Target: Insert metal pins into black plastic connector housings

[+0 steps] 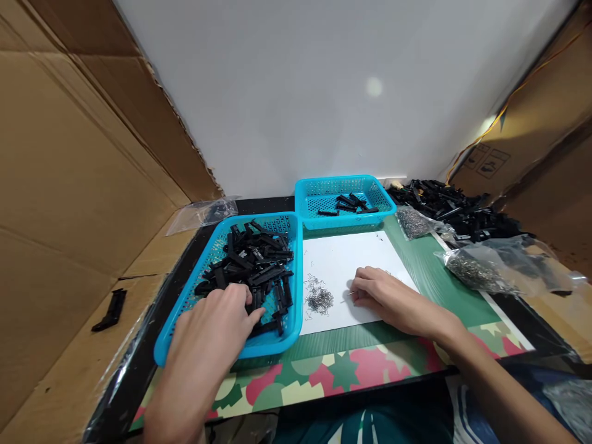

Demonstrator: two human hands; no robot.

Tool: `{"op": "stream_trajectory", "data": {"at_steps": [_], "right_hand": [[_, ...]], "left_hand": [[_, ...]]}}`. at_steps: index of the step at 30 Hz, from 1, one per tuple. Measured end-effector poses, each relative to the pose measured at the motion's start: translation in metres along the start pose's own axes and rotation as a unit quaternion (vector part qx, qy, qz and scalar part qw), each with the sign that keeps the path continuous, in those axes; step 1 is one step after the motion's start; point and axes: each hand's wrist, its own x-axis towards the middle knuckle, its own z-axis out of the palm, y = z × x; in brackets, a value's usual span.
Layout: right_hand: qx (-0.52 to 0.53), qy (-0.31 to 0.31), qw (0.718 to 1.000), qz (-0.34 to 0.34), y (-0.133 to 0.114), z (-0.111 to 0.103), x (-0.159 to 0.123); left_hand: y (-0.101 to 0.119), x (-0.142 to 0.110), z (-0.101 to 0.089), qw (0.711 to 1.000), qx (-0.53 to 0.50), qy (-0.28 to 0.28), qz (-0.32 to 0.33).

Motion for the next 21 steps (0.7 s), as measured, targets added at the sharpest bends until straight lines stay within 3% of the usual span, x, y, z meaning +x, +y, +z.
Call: {"op": "stream_trajectory", "data": {"at_steps": [9,11,13,17,19,21], "right_hand": [[0.098,0.023,0.994,0.041,0.012,-0.002,-0.004],[0.099,0.012,0.994,0.037,0.013,-0.001,-0.004],[0.095,0.001,0.995,0.028,0.012,0.0,-0.002],[0.046,-0.004,0.999,0.014,0.003,0.002,-0.001],[0.01,-0.004,1.0,0.003,-0.001,0.005,-0.001],[-0.011,-0.001,1.0,-0.006,-0.003,0.008,-0.003]], "left_hand": [[0.005,0.004,-0.012,0.991,-0.129,-0.042,0.001],[0.004,0.004,-0.009,0.984,-0.179,-0.012,-0.009],[0.003,0.004,-0.005,0.971,-0.234,0.053,-0.02],[0.001,0.002,0.004,0.92,-0.344,0.19,-0.012],[0.001,0.002,0.006,0.9,-0.384,0.205,-0.011],[0.0,0.002,0.007,0.886,-0.426,0.183,-0.027]]}}
